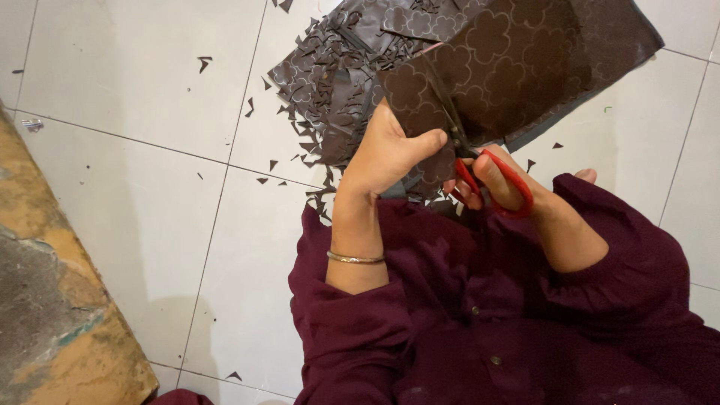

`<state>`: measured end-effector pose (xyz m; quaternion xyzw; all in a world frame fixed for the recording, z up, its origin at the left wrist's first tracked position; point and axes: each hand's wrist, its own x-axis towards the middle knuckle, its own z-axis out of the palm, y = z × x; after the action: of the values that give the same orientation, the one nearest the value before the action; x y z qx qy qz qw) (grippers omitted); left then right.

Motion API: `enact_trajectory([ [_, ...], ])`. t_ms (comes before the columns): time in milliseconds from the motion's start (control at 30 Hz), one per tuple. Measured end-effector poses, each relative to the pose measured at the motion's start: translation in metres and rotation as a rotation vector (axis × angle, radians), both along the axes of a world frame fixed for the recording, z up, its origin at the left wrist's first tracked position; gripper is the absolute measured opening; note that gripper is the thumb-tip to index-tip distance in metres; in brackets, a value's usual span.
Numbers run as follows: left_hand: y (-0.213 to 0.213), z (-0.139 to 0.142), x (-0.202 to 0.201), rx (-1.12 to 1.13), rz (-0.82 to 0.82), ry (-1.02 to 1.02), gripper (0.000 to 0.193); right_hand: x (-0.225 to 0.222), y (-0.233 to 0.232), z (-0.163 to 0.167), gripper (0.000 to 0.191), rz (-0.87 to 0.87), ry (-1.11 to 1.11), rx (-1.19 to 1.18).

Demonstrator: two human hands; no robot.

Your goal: The person sits on the floor and uses red-handled scissors to cut cloud-shaped pieces from a dark brown patterned sheet. They hold the sheet with one hand and cut along the outlines with the other, accumulating cutouts and scraps on the floor.

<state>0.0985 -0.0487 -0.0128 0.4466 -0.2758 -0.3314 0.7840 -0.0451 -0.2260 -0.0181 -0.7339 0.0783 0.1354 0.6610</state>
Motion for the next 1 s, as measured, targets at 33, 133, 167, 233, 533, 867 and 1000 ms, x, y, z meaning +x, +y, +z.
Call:
enact_trajectory([
  [33,-0.001,0.000,-0.001,0.020,0.010,0.026,0.066,0.000,-0.001,-0.002,0.095,0.006,-0.011,-0.009],
  [133,-0.003,0.002,-0.001,0.019,0.059,0.067,0.060,0.000,-0.003,-0.002,0.094,0.020,-0.013,-0.007],
  [167,-0.002,0.005,0.000,-0.020,0.090,0.057,0.063,0.000,-0.003,-0.001,0.094,0.026,-0.017,-0.013],
  [233,0.002,0.010,0.002,-0.066,0.114,0.047,0.065,0.001,-0.003,0.001,0.093,0.039,-0.023,-0.024],
  [533,0.010,0.022,0.003,-0.129,0.044,0.071,0.072,0.000,-0.006,-0.001,0.096,0.044,0.065,0.042],
  [867,0.007,0.020,0.003,-0.100,0.062,0.045,0.082,0.004,0.001,0.010,0.094,0.091,-0.050,-0.015],
  [1000,0.006,0.020,0.001,-0.079,0.041,0.072,0.086,0.005,0.002,0.009,0.093,0.103,-0.076,-0.014],
])
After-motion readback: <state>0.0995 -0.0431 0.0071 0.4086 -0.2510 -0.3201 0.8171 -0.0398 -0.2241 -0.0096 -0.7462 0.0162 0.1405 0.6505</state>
